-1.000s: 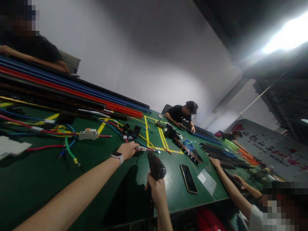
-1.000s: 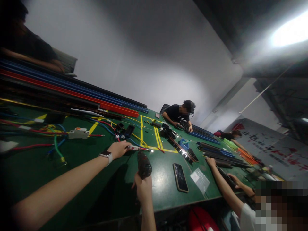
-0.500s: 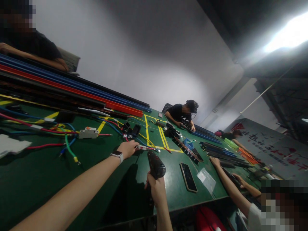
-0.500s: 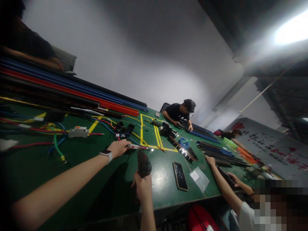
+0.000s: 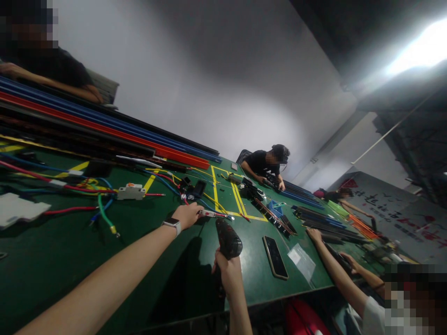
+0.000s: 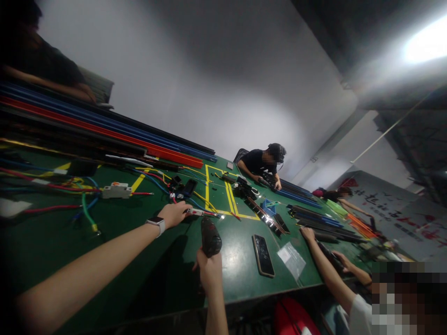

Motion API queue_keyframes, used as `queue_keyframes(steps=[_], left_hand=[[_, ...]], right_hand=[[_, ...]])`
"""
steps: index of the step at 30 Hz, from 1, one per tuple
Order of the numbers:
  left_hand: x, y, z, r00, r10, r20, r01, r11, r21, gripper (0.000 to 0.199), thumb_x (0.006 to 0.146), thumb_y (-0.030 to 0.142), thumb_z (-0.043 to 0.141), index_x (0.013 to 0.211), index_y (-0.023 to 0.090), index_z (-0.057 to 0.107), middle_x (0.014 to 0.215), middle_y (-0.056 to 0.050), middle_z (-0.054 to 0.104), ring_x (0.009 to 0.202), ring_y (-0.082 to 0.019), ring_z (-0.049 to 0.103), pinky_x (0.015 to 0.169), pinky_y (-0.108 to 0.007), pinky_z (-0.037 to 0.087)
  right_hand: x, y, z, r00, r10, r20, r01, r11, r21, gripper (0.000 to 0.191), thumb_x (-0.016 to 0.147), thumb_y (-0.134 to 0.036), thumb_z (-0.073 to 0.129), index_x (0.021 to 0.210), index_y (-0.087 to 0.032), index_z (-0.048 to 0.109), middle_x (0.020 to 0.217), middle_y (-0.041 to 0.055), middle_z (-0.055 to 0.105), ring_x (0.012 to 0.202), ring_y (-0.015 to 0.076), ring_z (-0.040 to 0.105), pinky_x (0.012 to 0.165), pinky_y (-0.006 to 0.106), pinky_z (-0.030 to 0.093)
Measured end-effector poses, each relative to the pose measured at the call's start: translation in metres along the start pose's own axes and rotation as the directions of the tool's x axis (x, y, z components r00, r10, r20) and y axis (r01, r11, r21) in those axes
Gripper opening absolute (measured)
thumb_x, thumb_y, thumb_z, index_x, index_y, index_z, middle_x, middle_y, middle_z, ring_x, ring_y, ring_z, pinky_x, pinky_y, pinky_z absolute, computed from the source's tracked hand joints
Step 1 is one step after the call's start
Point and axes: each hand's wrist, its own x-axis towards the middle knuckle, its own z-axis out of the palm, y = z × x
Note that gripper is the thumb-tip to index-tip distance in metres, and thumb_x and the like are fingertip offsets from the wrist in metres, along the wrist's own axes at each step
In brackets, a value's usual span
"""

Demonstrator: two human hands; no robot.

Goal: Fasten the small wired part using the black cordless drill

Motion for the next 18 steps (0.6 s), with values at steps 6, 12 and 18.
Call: queue_keyframes(steps=[6, 12, 18], left_hand=[[-0.0004, 0.0002, -0.0008, 1.000, 0.022, -0.004, -0.022, 1.000, 0.022, 0.038, 0.088, 0.050, 0.042, 0.118, 0.038, 0.063, 0.111, -0.006, 0.063, 0.090, -0.022, 0.064, 0.076, -0.033, 0.045], [-0.0010, 0.0028, -0.0029, 1.000, -0.020, 0.014, 0.020, 0.999, -0.025, 0.038, 0.087, 0.050, 0.046, 0.119, 0.038, 0.063, 0.115, -0.007, 0.062, 0.092, -0.023, 0.064, 0.078, -0.033, 0.044], [-0.0013, 0.0031, -0.0043, 0.999, -0.013, 0.030, 0.014, 1.000, -0.026, 0.037, 0.088, 0.050, 0.045, 0.116, 0.036, 0.064, 0.115, -0.007, 0.062, 0.096, -0.022, 0.063, 0.080, -0.032, 0.044]], right_hand=[[-0.0005, -0.0028, 0.0002, 1.000, 0.008, -0.009, -0.008, 1.000, 0.005, 0.009, 0.077, -0.022, 0.052, 0.079, -0.017, 0.059, 0.055, -0.0023, 0.056, 0.053, 0.0145, 0.055, 0.056, 0.024, 0.042], [0.0000, -0.0028, -0.0006, 1.000, 0.026, -0.013, -0.025, 0.999, 0.031, 0.011, 0.075, -0.022, 0.052, 0.081, -0.017, 0.059, 0.055, -0.0022, 0.056, 0.052, 0.0150, 0.056, 0.055, 0.024, 0.042], [-0.0001, 0.0002, -0.0013, 1.000, 0.024, -0.002, -0.024, 0.999, 0.045, 0.010, 0.077, -0.023, 0.051, 0.077, -0.016, 0.059, 0.056, -0.0011, 0.056, 0.054, 0.0148, 0.055, 0.055, 0.025, 0.042]])
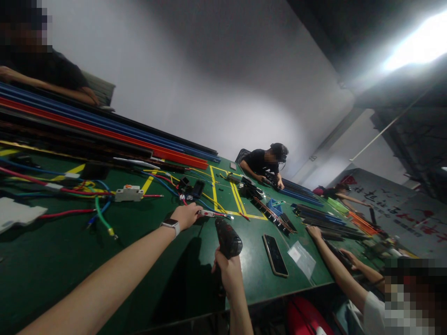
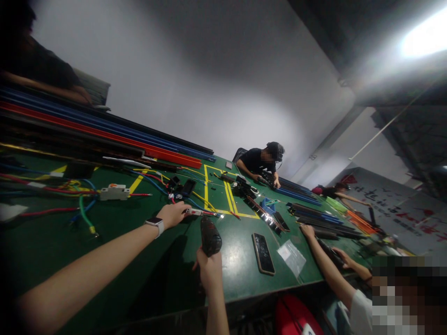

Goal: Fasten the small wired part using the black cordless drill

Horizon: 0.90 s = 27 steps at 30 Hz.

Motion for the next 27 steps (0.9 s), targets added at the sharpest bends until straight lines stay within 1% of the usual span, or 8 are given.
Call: queue_keyframes(steps=[8, 13, 18, 23, 27], left_hand=[[0.0010, -0.0026, 0.0042, 0.999, 0.037, -0.030, -0.036, 0.999, 0.031, 0.036, 0.088, 0.049, 0.043, 0.114, 0.037, 0.065, 0.111, -0.007, 0.063, 0.091, -0.022, 0.064, 0.077, -0.033, 0.044], [0.0009, -0.0021, 0.0038, 0.999, 0.028, -0.028, -0.027, 0.999, 0.032, 0.035, 0.087, 0.048, 0.045, 0.115, 0.037, 0.064, 0.111, -0.007, 0.063, 0.091, -0.022, 0.064, 0.077, -0.032, 0.044], [0.0005, -0.0008, 0.0020, 1.000, 0.015, -0.012, -0.015, 1.000, 0.007, 0.035, 0.087, 0.049, 0.045, 0.114, 0.036, 0.065, 0.112, -0.007, 0.063, 0.091, -0.022, 0.064, 0.077, -0.034, 0.044], [-0.0001, 0.0005, 0.0012, 1.000, -0.006, -0.010, 0.006, 1.000, 0.003, 0.035, 0.087, 0.049, 0.046, 0.115, 0.037, 0.064, 0.113, -0.007, 0.062, 0.095, -0.021, 0.062, 0.080, -0.032, 0.044], [-0.0002, 0.0002, 0.0016, 1.000, 0.009, -0.021, -0.008, 1.000, 0.018, 0.037, 0.088, 0.049, 0.045, 0.118, 0.037, 0.062, 0.114, -0.007, 0.062, 0.096, -0.022, 0.062, 0.080, -0.033, 0.044]], right_hand=[[0.0008, -0.0002, -0.0007, 1.000, -0.015, 0.001, 0.015, 1.000, -0.010, 0.009, 0.076, -0.021, 0.052, 0.077, -0.017, 0.059, 0.056, -0.0026, 0.057, 0.053, 0.0142, 0.056, 0.057, 0.025, 0.042], [0.0005, 0.0030, -0.0011, 1.000, -0.002, -0.011, 0.002, 1.000, -0.007, 0.010, 0.077, -0.022, 0.051, 0.081, -0.018, 0.060, 0.056, -0.0036, 0.057, 0.052, 0.0142, 0.056, 0.057, 0.025, 0.042], [0.0022, 0.0074, -0.0020, 1.000, 0.007, 0.006, -0.007, 1.000, 0.008, 0.011, 0.078, -0.023, 0.051, 0.082, -0.017, 0.060, 0.058, -0.0029, 0.058, 0.052, 0.0144, 0.057, 0.056, 0.025, 0.043], [0.0019, 0.0058, -0.0015, 1.000, -0.007, 0.002, 0.007, 1.000, 0.012, 0.012, 0.077, -0.024, 0.052, 0.082, -0.016, 0.060, 0.058, -0.0018, 0.058, 0.052, 0.0147, 0.057, 0.055, 0.024, 0.043], [0.0013, 0.0039, -0.0002, 1.000, -0.006, -0.011, 0.006, 1.000, 0.011, 0.012, 0.076, -0.024, 0.052, 0.082, -0.016, 0.059, 0.058, -0.0019, 0.057, 0.052, 0.0145, 0.056, 0.053, 0.024, 0.042]])
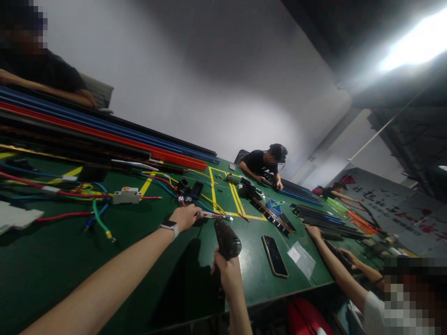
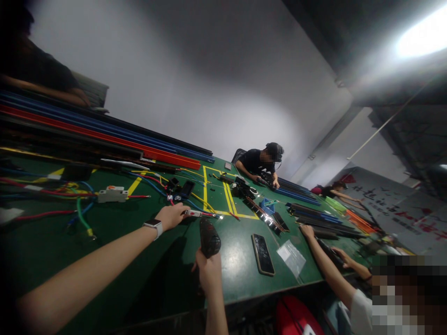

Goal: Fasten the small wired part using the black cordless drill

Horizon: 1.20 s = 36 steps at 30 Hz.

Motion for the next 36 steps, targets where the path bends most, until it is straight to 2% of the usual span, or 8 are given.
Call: queue_keyframes(steps=[7, 16, 27, 36], left_hand=[[-0.0004, 0.0024, -0.0018, 1.000, -0.023, 0.012, 0.023, 1.000, -0.002, 0.035, 0.088, 0.047, 0.046, 0.117, 0.039, 0.063, 0.111, -0.006, 0.063, 0.091, -0.021, 0.063, 0.078, -0.032, 0.044], [-0.0001, 0.0015, -0.0009, 1.000, 0.001, -0.003, -0.001, 1.000, 0.023, 0.034, 0.088, 0.049, 0.044, 0.113, 0.038, 0.064, 0.110, -0.006, 0.063, 0.087, -0.021, 0.064, 0.073, -0.032, 0.044], [0.0019, -0.0011, 0.0031, 1.000, 0.014, -0.020, -0.013, 0.999, 0.036, 0.037, 0.088, 0.051, 0.041, 0.117, 0.040, 0.061, 0.109, -0.006, 0.063, 0.085, -0.022, 0.064, 0.071, -0.032, 0.043], [0.0022, -0.0002, 0.0030, 1.000, 0.003, -0.008, -0.003, 1.000, 0.023, 0.036, 0.088, 0.048, 0.045, 0.118, 0.040, 0.062, 0.112, -0.006, 0.063, 0.088, -0.021, 0.064, 0.076, -0.032, 0.044]], right_hand=[[0.0017, -0.0021, 0.0000, 1.000, -0.018, 0.014, 0.018, 1.000, -0.018, 0.008, 0.073, -0.023, 0.053, 0.074, -0.017, 0.058, 0.055, -0.0020, 0.055, 0.051, 0.0147, 0.054, 0.051, 0.024, 0.041], [-0.0010, -0.0040, 0.0007, 0.999, -0.035, 0.002, 0.035, 0.999, 0.013, 0.006, 0.075, -0.021, 0.052, 0.075, -0.018, 0.056, 0.057, -0.0023, 0.054, 0.051, 0.0139, 0.054, 0.052, 0.023, 0.041], [0.0015, 0.0001, 0.0002, 1.000, 0.009, -0.004, -0.009, 1.000, 0.026, 0.009, 0.075, -0.022, 0.052, 0.079, -0.017, 0.058, 0.058, -0.0019, 0.055, 0.051, 0.0142, 0.055, 0.051, 0.024, 0.041], [0.0009, -0.0006, 0.0001, 1.000, -0.014, -0.009, 0.014, 1.000, 0.007, 0.011, 0.074, -0.025, 0.054, 0.079, -0.016, 0.059, 0.056, -0.0021, 0.054, 0.051, 0.0147, 0.055, 0.051, 0.023, 0.041]])
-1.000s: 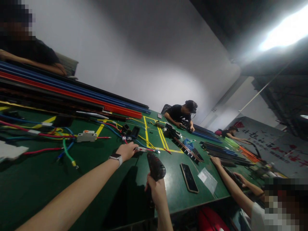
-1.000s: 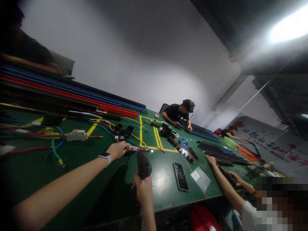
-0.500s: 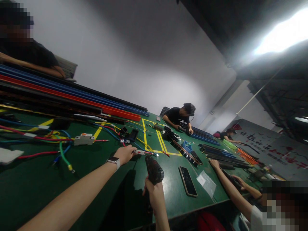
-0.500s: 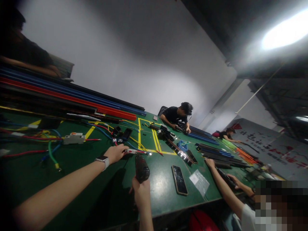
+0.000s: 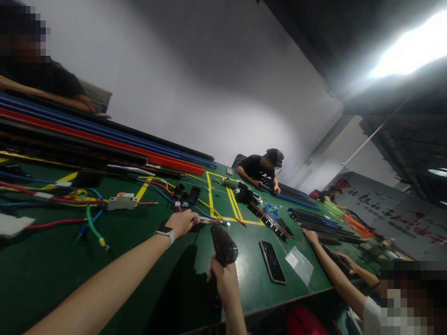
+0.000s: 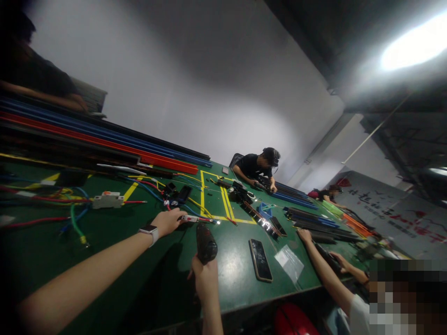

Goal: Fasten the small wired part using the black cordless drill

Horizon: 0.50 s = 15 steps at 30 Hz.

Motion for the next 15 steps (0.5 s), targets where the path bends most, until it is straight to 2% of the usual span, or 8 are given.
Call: queue_keyframes(steps=[8, 15], left_hand=[[-0.0015, -0.0001, -0.0012, 1.000, -0.014, 0.003, 0.014, 0.999, -0.029, 0.034, 0.087, 0.048, 0.047, 0.116, 0.040, 0.063, 0.110, -0.005, 0.063, 0.086, -0.020, 0.063, 0.075, -0.031, 0.043], [-0.0001, -0.0021, 0.0018, 1.000, -0.009, 0.002, 0.009, 1.000, -0.016, 0.036, 0.087, 0.049, 0.046, 0.117, 0.039, 0.062, 0.110, -0.005, 0.062, 0.084, -0.019, 0.062, 0.075, -0.031, 0.041]], right_hand=[[-0.0014, -0.0001, -0.0010, 1.000, -0.009, 0.004, 0.009, 0.998, -0.063, 0.012, 0.080, -0.025, 0.052, 0.079, -0.017, 0.060, 0.054, -0.0021, 0.055, 0.053, 0.0147, 0.055, 0.055, 0.024, 0.040], [-0.0011, -0.0007, -0.0006, 1.000, 0.000, 0.010, 0.000, 0.999, -0.046, 0.010, 0.080, -0.024, 0.052, 0.079, -0.016, 0.059, 0.052, -0.0026, 0.054, 0.052, 0.0151, 0.055, 0.055, 0.024, 0.041]])
